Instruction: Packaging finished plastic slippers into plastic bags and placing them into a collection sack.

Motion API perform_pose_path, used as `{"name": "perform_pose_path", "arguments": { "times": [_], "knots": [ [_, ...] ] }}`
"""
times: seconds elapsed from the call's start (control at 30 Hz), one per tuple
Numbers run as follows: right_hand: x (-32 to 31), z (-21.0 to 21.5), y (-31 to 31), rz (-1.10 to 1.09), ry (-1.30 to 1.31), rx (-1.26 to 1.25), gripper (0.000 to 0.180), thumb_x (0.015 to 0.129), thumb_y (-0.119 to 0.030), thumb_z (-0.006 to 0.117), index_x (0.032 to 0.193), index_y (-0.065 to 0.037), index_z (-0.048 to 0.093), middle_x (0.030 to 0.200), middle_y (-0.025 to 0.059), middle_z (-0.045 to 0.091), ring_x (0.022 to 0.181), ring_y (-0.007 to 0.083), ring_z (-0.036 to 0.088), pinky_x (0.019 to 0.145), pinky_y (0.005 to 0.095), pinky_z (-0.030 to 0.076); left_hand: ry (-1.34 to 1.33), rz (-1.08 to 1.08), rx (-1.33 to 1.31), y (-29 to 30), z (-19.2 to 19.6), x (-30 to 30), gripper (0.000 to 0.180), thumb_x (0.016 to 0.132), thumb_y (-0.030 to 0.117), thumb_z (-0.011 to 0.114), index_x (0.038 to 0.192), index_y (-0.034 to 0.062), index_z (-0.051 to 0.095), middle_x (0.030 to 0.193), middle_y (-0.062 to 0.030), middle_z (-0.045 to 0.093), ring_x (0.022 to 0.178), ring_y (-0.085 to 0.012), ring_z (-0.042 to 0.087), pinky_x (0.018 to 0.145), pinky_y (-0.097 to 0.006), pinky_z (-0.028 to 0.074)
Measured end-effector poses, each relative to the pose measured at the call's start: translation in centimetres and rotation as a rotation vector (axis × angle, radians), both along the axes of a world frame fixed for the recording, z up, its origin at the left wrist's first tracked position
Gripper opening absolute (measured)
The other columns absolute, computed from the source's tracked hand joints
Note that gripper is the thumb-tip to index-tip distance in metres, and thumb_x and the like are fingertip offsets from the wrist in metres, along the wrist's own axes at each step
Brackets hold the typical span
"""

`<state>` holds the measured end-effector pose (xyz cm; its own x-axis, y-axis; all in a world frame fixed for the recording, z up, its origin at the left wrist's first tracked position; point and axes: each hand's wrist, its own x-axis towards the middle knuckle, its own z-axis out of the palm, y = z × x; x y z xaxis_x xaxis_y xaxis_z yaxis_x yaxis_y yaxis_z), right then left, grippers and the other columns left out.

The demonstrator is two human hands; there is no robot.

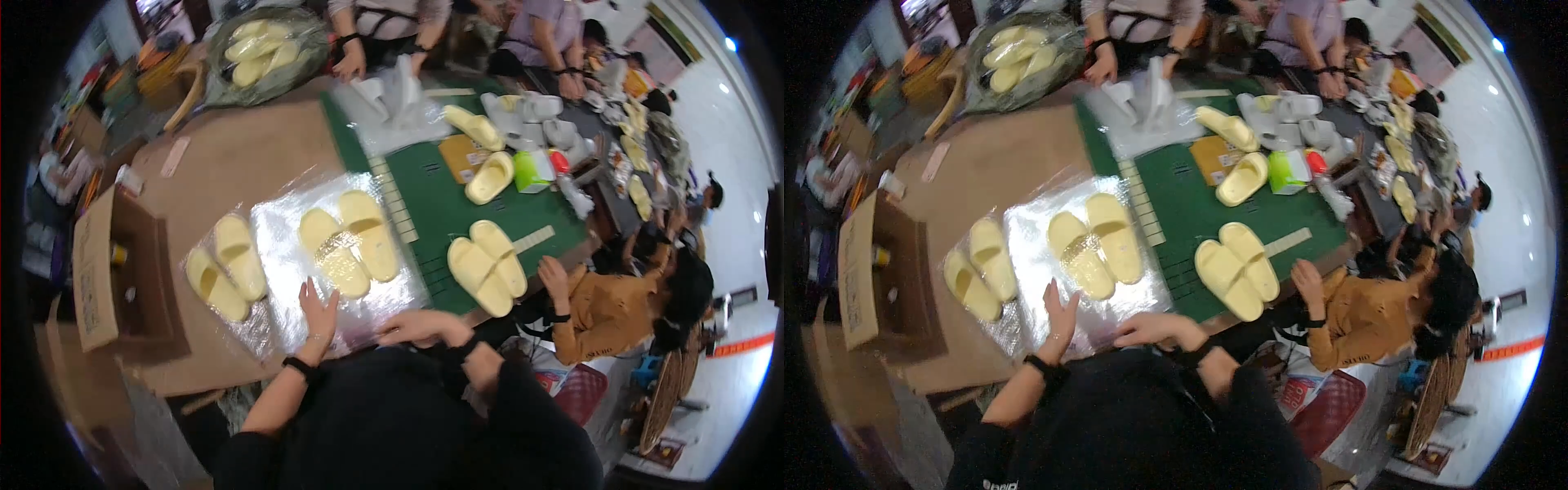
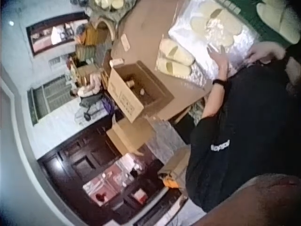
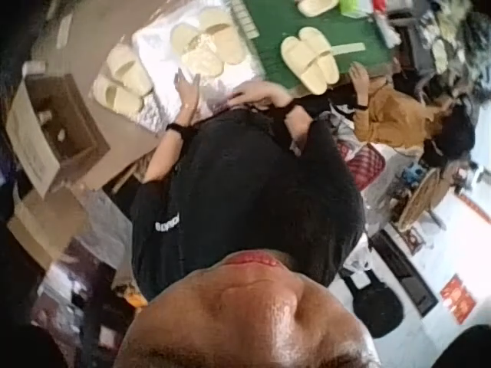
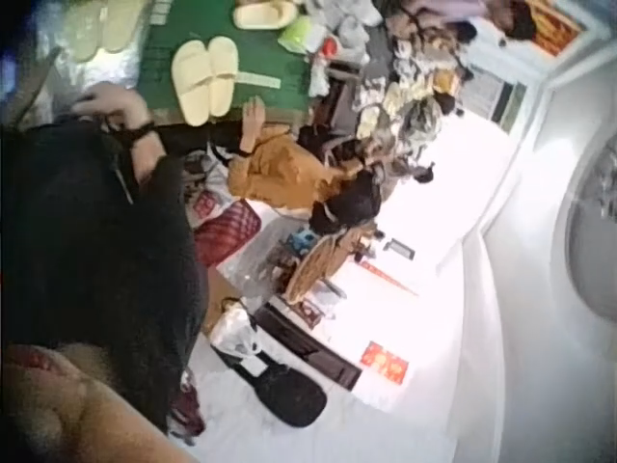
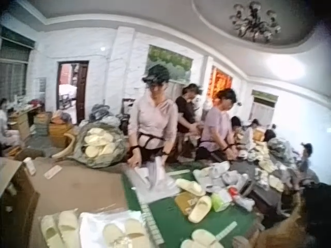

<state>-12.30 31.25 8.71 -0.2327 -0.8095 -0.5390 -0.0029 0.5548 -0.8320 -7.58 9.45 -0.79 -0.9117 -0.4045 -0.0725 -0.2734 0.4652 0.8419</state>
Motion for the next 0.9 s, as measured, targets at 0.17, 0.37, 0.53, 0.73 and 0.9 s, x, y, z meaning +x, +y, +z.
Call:
{"name": "perform_pose_path", "arguments": {
  "times": [0.17, 0.37, 0.53, 0.73, 0.9],
  "knots": [
    [-4.1, -2.8, 4.6, -0.963, 0.607, -0.078, 0.027, 0.082, -0.025, 0.056, 0.092, 0.001, 0.058, 0.088, 0.0126, 0.061, 0.084, 0.0229, 0.057, 0.074, 0.0313, 0.044, -0.296, 0.25, 0.05, -0.7, -2.5, -2.3, 0.091, 0.065, 0.034, 0.071, 0.129, -0.0103, 0.023, 0.122, -0.0301, 0.037, 0.116, -0.0389, 0.035, 0.098, -0.041, 0.029],
    [-6.6, -9.7, 2.0, -0.888, 0.972, 0.406, 0.049, 0.075, -0.041, 0.062, 0.104, -0.002, 0.056, 0.093, 0.0141, 0.059, 0.094, 0.0303, 0.053, 0.078, 0.0395, 0.042, -0.375, 0.326, 0.52, -0.9, -5.4, -2.2, 0.086, 0.065, 0.029, 0.074, 0.126, -0.01, 0.027, 0.118, -0.0276, 0.046, 0.103, -0.0338, 0.052, 0.083, -0.036, 0.044],
    [-6.8, -9.1, 0.1, -0.683, 0.718, 0.486, 0.031, 0.083, -0.028, 0.053, 0.096, 0.0, 0.056, 0.091, 0.014, 0.057, 0.091, 0.031, 0.05, 0.078, 0.04, 0.04, -0.48, 0.264, 0.591, -1.0, -5.9, -3.0, 0.068, 0.07, 0.025, 0.071, 0.121, -0.0063, 0.037, 0.076, -0.0121, 0.056, 0.056, -0.016, 0.051, 0.045, -0.03, 0.04],
    [-5.8, -9.3, -0.3, -1.067, 0.83, 0.094, 0.021, 0.088, -0.01, 0.043, 0.102, 0.004, 0.048, 0.089, 0.018, 0.054, 0.085, 0.0317, 0.053, 0.074, 0.0371, 0.042, -0.458, 0.101, 0.67, 0.6, -3.3, -3.8, 0.035, 0.077, 0.019, 0.061, 0.106, 0.0006, 0.059, 0.059, -0.004, 0.054, 0.048, -0.0122, 0.048, 0.042, -0.027, 0.036],
    [-4.4, -4.5, -4.3, -1.114, 0.801, 0.004, 0.023, 0.09, -0.008, 0.039, 0.109, 0.005, 0.042, 0.098, 0.0209, 0.053, 0.09, 0.0291, 0.053, 0.081, 0.0334, 0.041, -0.152, 0.111, 0.429, 0.0, -2.1, -3.3, 0.023, 0.084, 0.012, 0.049, 0.102, -0.0002, 0.056, 0.072, -0.006, 0.057, 0.065, -0.0131, 0.053, 0.06, -0.028, 0.043]
  ]
}}
